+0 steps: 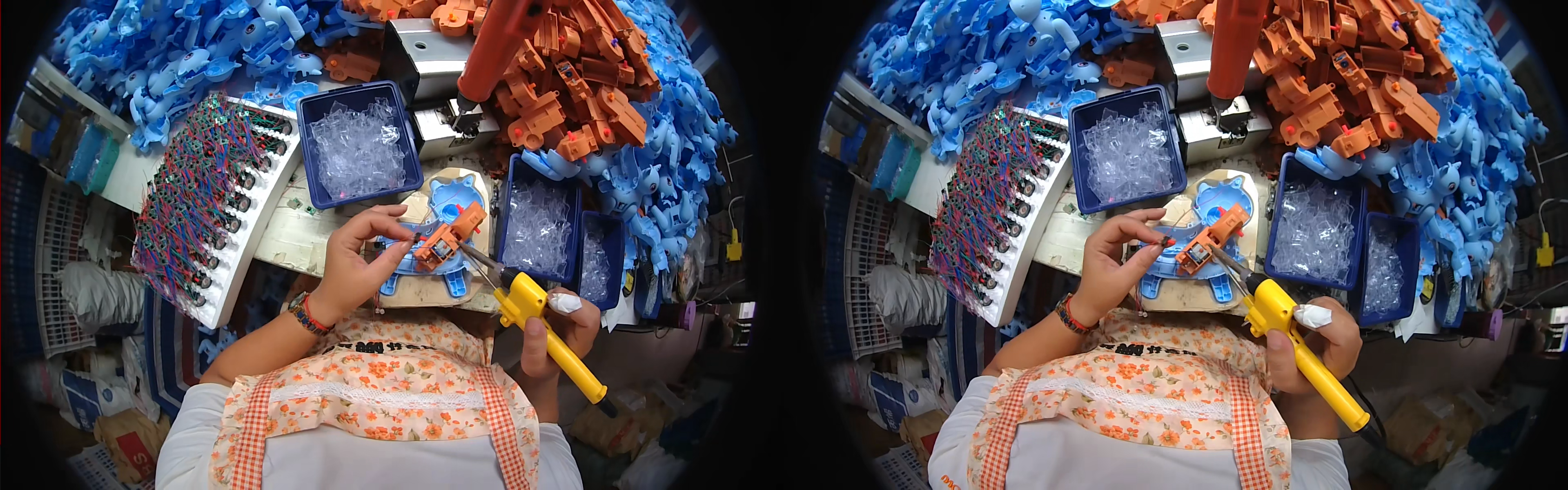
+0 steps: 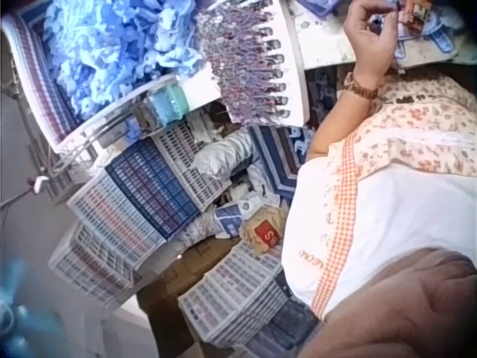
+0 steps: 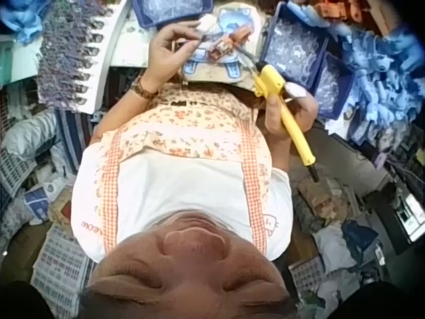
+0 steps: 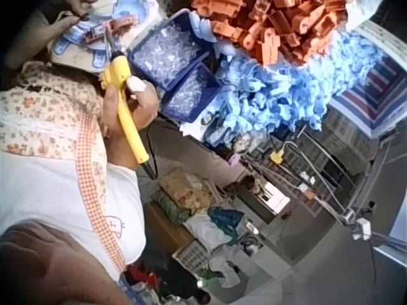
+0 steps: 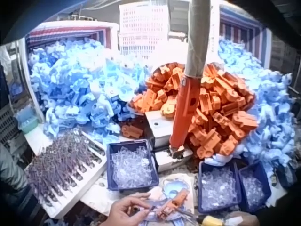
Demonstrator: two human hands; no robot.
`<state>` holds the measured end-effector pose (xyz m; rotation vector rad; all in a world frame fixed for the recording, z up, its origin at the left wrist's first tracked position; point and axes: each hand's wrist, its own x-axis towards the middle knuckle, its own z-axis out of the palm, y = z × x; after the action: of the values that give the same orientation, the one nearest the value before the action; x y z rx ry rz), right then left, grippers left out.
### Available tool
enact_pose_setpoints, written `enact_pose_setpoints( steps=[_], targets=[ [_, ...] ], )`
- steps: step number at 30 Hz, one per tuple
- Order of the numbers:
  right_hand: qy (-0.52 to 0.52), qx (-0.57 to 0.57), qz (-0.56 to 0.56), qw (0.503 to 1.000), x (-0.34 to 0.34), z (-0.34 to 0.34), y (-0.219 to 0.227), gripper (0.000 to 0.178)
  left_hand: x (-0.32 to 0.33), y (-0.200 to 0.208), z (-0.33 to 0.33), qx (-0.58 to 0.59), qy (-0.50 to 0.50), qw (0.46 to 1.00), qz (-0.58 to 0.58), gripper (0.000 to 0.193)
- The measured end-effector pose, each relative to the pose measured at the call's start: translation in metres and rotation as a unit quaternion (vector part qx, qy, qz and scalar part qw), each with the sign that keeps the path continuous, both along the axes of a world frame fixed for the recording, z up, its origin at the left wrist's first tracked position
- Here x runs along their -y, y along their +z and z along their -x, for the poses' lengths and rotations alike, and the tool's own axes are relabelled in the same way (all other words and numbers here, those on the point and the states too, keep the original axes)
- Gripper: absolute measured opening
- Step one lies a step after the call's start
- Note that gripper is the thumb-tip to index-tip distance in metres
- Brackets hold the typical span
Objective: Assembling blue toy ponies by attaching orange components using a handheld tool.
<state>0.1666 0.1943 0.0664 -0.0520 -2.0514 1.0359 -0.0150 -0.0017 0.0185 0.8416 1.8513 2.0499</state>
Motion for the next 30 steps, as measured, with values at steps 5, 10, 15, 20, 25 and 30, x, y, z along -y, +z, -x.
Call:
enact_pose_setpoints(
  steps=[5,10,15,20,25,30],
  targets=[
    [0.002,-0.024,0.050,0.998,0.000,-0.001,0.001,0.041,0.011,0.010,0.006,0.023,-0.065,0.996,-0.056,0.027],
    [-0.006,-0.027,0.064,0.998,-0.002,-0.003,0.001,0.041,0.019,0.022,0.008,0.163,-0.114,0.971,-0.134,0.023],
    [-0.028,-0.028,0.070,0.997,-0.001,-0.005,0.003,0.038,0.022,0.044,0.004,0.195,-0.107,0.974,-0.030,0.027],
    [-0.047,-0.024,0.055,0.997,-0.003,-0.010,0.005,0.038,0.022,0.050,0.003,0.005,-0.118,0.990,0.075,0.009],
    [-0.050,-0.023,0.056,0.997,-0.003,-0.015,0.005,0.039,0.021,0.050,-0.004,-0.206,-0.083,0.963,0.155,0.012],
    [-0.045,-0.027,0.052,0.997,-0.001,-0.020,-0.002,0.039,0.012,0.047,-0.014,-0.300,-0.023,0.930,0.212,0.009]
  ],
)
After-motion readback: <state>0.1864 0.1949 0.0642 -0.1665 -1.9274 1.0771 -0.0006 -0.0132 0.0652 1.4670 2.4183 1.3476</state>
